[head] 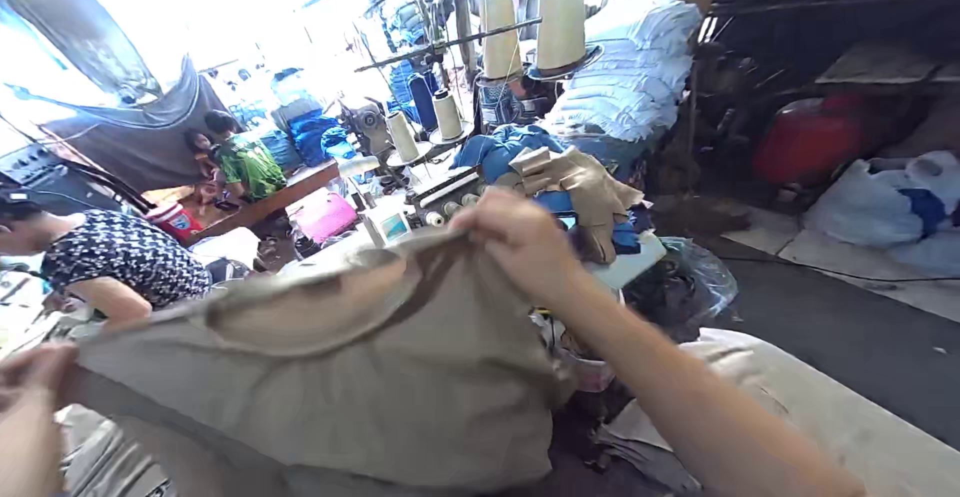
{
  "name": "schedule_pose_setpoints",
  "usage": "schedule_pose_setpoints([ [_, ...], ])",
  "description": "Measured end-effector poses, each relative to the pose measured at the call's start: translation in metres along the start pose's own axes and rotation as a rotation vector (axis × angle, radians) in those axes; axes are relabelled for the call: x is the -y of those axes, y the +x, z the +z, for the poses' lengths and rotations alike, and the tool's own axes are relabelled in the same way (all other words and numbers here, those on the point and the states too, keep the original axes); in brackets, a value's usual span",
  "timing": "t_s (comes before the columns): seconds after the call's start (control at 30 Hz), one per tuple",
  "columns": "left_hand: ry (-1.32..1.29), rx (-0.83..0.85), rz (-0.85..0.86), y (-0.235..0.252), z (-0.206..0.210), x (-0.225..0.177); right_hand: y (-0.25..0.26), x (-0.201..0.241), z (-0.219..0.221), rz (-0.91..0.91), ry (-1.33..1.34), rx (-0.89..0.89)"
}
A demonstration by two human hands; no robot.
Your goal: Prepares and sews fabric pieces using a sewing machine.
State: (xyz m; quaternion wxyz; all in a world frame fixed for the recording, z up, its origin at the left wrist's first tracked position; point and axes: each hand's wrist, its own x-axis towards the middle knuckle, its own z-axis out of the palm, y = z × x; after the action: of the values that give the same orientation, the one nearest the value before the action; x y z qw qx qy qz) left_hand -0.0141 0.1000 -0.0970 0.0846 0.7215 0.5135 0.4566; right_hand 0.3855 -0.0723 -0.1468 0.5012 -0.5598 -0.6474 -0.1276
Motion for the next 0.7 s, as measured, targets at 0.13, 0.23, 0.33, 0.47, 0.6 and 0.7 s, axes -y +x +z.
schedule_pose_setpoints([
  [0.13, 0.155, 0.063, -0.043, -0.061, 0.064, 0.085, -0.100, -0.028, 0.070, 0.171, -0.034, 0.369],
  [0.23, 0.168, -0.005, -0.039, -0.113, 0.096, 0.072, -0.147, -0.039, 0.099, 0.319, -0.011, 0.554],
  [0.33, -0.027, 0.006, 0.038, -0.150, 0.129, 0.044, -0.158, -0.045, 0.110, 0.405, 0.001, 0.479],
  [0.47, -0.250, 0.106, 0.024, -0.185, 0.172, 0.017, -0.160, -0.046, 0.117, 0.389, -0.023, 0.394],
  [0.6, -0.186, 0.145, -0.012, -0.200, 0.214, -0.002, -0.158, -0.047, 0.115, 0.404, -0.031, 0.433],
  [0.7, -0.088, 0.160, -0.082, -0.200, 0.237, -0.006, -0.154, -0.047, 0.113, 0.450, -0.025, 0.475],
])
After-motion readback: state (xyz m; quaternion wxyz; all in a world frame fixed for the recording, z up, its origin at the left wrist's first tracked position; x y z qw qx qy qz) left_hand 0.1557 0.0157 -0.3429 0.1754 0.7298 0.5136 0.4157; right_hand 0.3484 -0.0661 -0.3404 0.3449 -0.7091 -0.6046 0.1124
